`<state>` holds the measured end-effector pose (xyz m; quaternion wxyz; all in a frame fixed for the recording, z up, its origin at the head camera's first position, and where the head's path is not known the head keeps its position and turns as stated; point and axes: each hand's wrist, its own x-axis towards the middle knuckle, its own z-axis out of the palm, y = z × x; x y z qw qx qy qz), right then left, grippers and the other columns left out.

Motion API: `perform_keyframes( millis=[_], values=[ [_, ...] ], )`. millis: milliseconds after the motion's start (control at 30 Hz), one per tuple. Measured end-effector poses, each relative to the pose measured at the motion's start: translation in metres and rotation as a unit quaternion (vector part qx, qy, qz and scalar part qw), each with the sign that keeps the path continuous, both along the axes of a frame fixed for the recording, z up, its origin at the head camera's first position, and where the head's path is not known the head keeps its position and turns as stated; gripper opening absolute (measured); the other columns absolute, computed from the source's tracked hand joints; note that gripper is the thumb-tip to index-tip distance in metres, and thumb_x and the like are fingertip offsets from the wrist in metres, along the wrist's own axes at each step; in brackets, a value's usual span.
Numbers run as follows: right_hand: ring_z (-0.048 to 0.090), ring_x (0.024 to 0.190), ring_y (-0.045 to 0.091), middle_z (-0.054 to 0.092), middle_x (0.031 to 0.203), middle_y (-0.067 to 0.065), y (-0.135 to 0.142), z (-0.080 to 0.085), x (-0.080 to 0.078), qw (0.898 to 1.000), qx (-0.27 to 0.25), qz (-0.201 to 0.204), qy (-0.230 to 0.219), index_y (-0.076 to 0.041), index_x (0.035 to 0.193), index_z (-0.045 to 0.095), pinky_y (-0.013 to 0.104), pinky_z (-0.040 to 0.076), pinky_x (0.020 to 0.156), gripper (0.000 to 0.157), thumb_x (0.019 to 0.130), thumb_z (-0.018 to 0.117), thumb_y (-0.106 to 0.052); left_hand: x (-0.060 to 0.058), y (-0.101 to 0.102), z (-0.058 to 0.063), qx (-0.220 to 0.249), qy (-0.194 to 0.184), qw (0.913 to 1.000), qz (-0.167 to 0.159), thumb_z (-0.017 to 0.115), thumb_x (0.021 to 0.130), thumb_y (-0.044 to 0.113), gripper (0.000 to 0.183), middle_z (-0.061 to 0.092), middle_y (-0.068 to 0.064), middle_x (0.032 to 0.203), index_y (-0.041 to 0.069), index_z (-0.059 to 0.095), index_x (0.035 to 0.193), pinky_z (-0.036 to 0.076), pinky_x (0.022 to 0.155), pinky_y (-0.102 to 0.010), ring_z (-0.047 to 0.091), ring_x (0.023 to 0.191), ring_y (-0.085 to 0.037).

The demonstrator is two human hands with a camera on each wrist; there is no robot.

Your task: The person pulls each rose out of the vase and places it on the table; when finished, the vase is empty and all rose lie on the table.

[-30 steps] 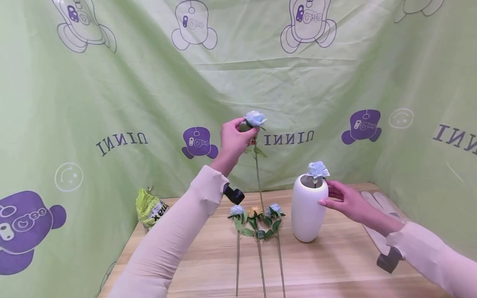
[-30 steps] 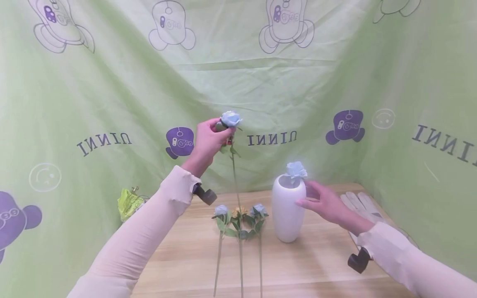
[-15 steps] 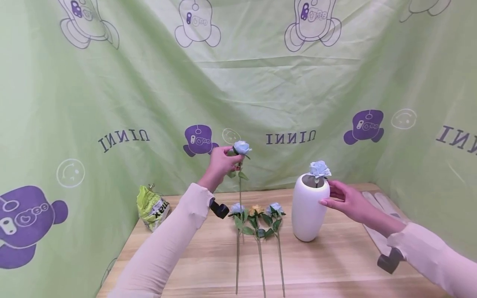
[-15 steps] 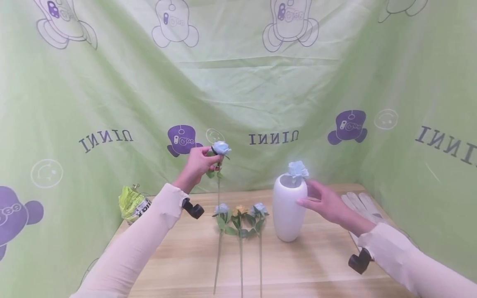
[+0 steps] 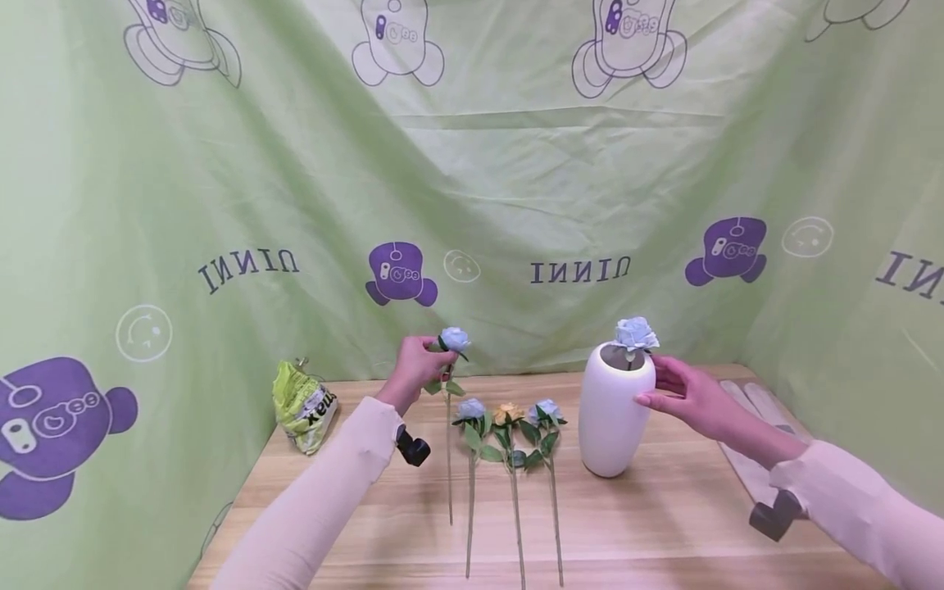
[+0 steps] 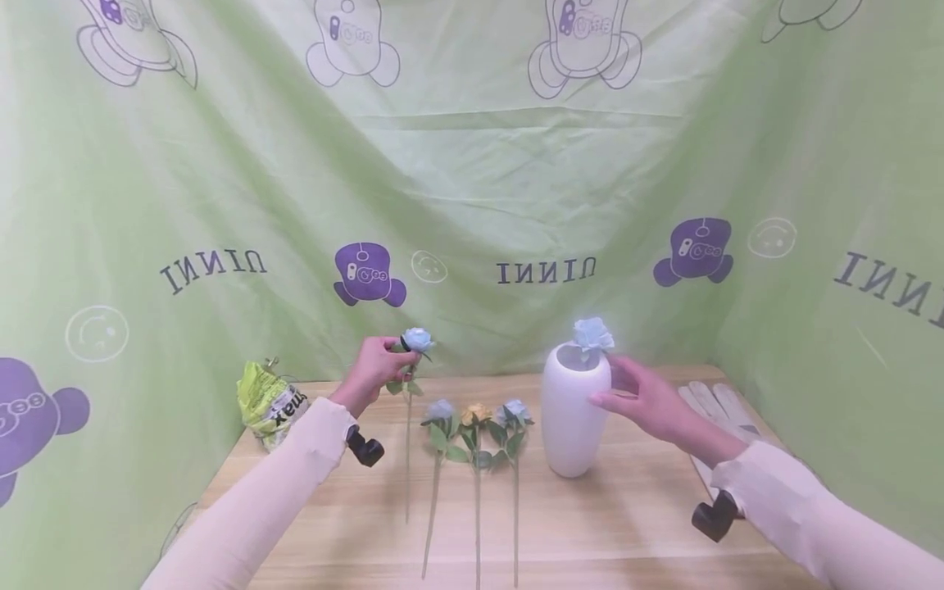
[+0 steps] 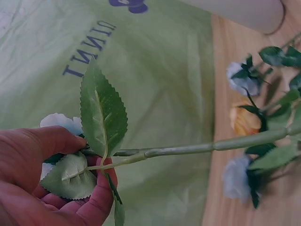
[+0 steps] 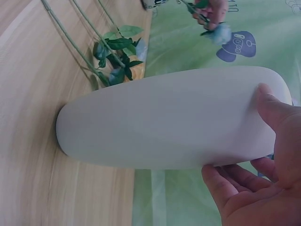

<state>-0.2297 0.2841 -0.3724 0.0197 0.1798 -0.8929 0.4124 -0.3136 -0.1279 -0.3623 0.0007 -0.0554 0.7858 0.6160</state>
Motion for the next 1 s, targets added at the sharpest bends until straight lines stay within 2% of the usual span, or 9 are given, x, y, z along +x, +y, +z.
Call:
perform_keyframes(
  millis=[233,300,500,633,767,1000],
  values=[
    [0.055,0.126,0.051,0.053,0.138,0.037,0.001,0.000,0.000,1.000,-0.002,-0.004,-0.004,0.012,0.147,0.033,0.047,0.058,0.095,0.072,0.095,0.070,-0.021,-0.002,-0.011,-0.029,-0.013,-0.027,0.9994,0.018,0.073,0.084,-0.001,0.041,0.067,-0.022,0.108,-0.007,0.064,0.123,0.061,0.056,-0.026,0.067,0.057,-0.015],
    [0.055,0.126,0.051,0.054,0.138,0.036,0.001,0.000,0.000,1.000,-0.002,-0.004,-0.005,0.012,0.148,0.033,0.046,0.058,0.095,0.072,0.095,0.070,-0.020,-0.002,-0.014,-0.038,-0.024,-0.037,0.9988,0.022,0.073,0.084,0.000,0.039,0.067,-0.023,0.110,-0.007,0.064,0.122,0.060,0.055,-0.026,0.067,0.057,-0.017],
    [0.056,0.126,0.051,0.054,0.138,0.036,0.000,-0.002,-0.001,1.000,-0.002,-0.002,-0.008,0.011,0.147,0.034,0.045,0.059,0.094,0.072,0.095,0.070,-0.021,0.001,-0.022,-0.064,-0.070,-0.072,0.9947,0.024,0.073,0.082,-0.002,0.024,0.070,-0.020,0.095,-0.008,0.068,0.105,0.059,0.050,-0.027,0.061,0.048,-0.015],
    [0.056,0.126,0.051,0.054,0.137,0.036,0.000,-0.001,0.000,1.000,-0.003,-0.002,-0.008,0.012,0.147,0.033,0.045,0.059,0.093,0.072,0.094,0.070,-0.020,0.000,-0.022,-0.077,-0.095,-0.075,0.9923,0.024,0.075,0.080,-0.003,0.016,0.069,-0.016,0.083,-0.006,0.067,0.094,0.057,0.047,-0.028,0.058,0.044,-0.014],
    [0.056,0.125,0.051,0.055,0.137,0.036,-0.001,0.000,0.001,1.000,-0.004,-0.003,-0.005,0.012,0.147,0.033,0.043,0.060,0.093,0.072,0.094,0.070,-0.019,-0.001,-0.022,-0.087,-0.108,-0.076,0.9908,0.029,0.076,0.080,-0.001,0.010,0.069,-0.013,0.074,-0.003,0.067,0.083,0.056,0.045,-0.027,0.057,0.042,-0.013],
    [0.055,0.126,0.052,0.054,0.138,0.036,-0.001,-0.001,0.001,1.000,-0.003,-0.004,-0.011,0.012,0.148,0.033,0.044,0.059,0.093,0.074,0.094,0.071,-0.023,0.000,-0.023,-0.100,-0.129,-0.061,0.9888,0.044,0.076,0.079,-0.002,0.007,0.070,-0.015,0.070,-0.005,0.069,0.081,0.050,0.041,-0.024,0.057,0.041,-0.013]
  ],
)
